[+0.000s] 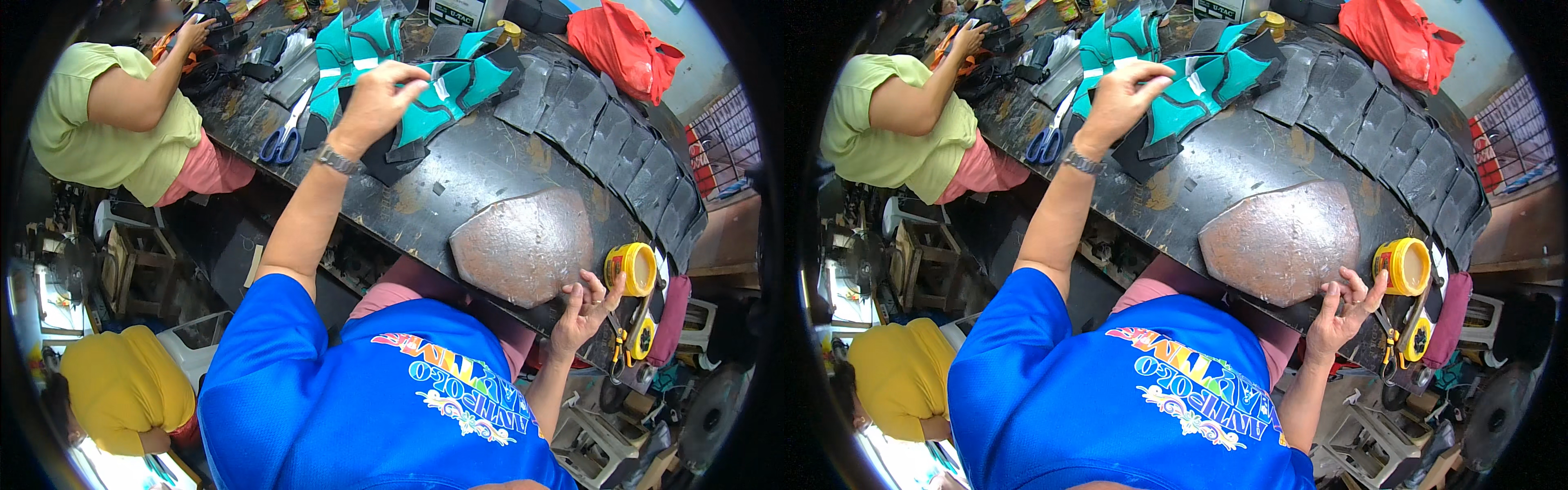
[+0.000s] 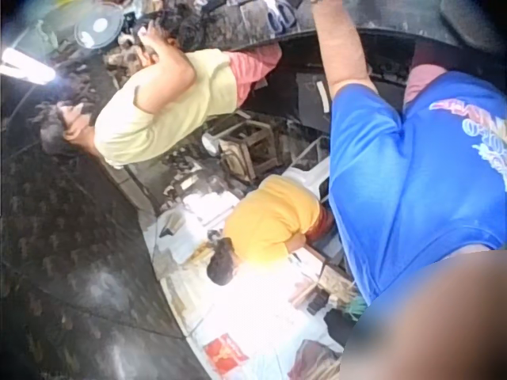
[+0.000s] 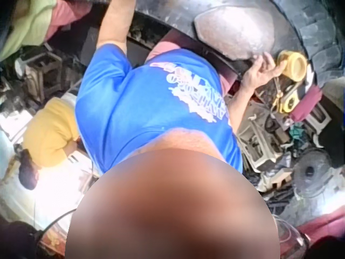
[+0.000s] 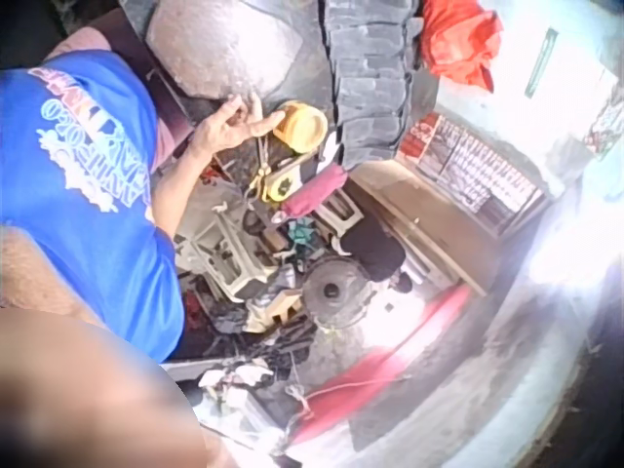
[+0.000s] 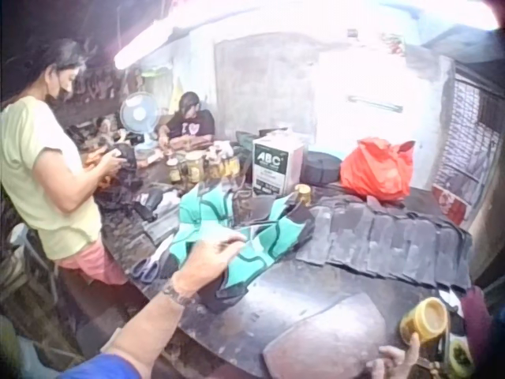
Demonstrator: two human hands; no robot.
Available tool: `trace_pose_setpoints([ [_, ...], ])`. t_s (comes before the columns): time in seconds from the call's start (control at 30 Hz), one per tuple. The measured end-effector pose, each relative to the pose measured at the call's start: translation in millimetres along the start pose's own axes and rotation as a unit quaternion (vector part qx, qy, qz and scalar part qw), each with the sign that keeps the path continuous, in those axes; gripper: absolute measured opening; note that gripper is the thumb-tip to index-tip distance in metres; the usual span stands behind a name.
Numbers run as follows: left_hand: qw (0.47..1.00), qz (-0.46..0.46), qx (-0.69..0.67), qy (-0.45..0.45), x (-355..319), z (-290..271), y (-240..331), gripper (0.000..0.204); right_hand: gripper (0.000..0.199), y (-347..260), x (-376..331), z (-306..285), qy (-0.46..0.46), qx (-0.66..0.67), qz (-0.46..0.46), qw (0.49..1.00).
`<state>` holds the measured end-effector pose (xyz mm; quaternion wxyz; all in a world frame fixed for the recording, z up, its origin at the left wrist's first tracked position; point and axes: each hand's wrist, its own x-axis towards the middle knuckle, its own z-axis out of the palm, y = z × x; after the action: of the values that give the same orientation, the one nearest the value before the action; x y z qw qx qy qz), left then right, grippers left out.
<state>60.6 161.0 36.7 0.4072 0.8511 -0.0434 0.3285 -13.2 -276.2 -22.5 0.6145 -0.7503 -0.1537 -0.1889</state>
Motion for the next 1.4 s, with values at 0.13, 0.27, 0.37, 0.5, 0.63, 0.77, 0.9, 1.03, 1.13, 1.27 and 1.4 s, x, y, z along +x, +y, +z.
trace_pose_setpoints([
  [0.13, 0.973, 0.033, 0.204, -0.101, 9.3, 38.8, -11.3, 0.049, 0.077, -2.2, -1.1, 10.2, -0.047, 0.022, 0.007, 0.999],
  [0.27, 0.95, -0.069, 0.29, -0.095, 28.2, 68.2, -21.3, 0.044, 0.081, -1.1, -8.2, 9.2, -0.061, -0.007, -0.003, 0.998],
  [0.37, 0.954, -0.103, 0.247, -0.136, 32.5, 75.1, -26.1, 0.031, 0.08, -1.4, -13.4, 3.7, -0.042, -0.026, 0.011, 0.999],
  [0.5, 0.967, -0.174, -0.173, -0.07, 29.6, 69.3, -21.6, 0.017, 0.079, -4.9, -16.3, -5.3, -0.035, -0.02, 0.021, 0.999],
  [0.63, 0.862, -0.135, -0.474, 0.121, 26.7, 56.9, 2.0, 0.008, 0.073, -6.2, -13.1, -7.5, -0.05, 0.014, 0.035, 0.998],
  [0.77, 0.77, -0.085, -0.627, 0.081, 16.3, 75.6, 36.1, 0.006, 0.065, -6.4, 5.1, -14.5, -0.026, 0.06, -0.009, 0.998],
  [0.9, 0.834, 0.043, -0.536, -0.127, -38.5, 131.4, 61.5, 0.018, 0.04, -9.1, 49.3, -62.5, 0.046, -0.225, -0.077, 0.97],
  [1.03, 0.82, -0.058, -0.433, -0.37, -82.1, 132.7, 64.4, 0.015, 0.042, 3.6, 104.2, -129.4, 0.012, -0.328, 0.004, 0.945],
  [1.13, 0.796, -0.098, -0.423, -0.421, -72.2, 120.1, 62.0, 0.02, 0.057, 21.5, 128.3, -146.9, -0.105, -0.539, 0.051, 0.834],
  [1.27, 0.813, -0.257, -0.31, -0.421, -49.5, 113.2, 70.2, 0.033, 0.068, 19.8, 147.2, -135.9, -0.217, -0.647, 0.116, 0.721],
  [1.4, 0.926, -0.111, -0.195, -0.304, -53.7, 142.6, 92.6, 0.049, 0.075, -12.1, 168.3, -139.4, -0.066, -0.496, 0.088, 0.861],
])
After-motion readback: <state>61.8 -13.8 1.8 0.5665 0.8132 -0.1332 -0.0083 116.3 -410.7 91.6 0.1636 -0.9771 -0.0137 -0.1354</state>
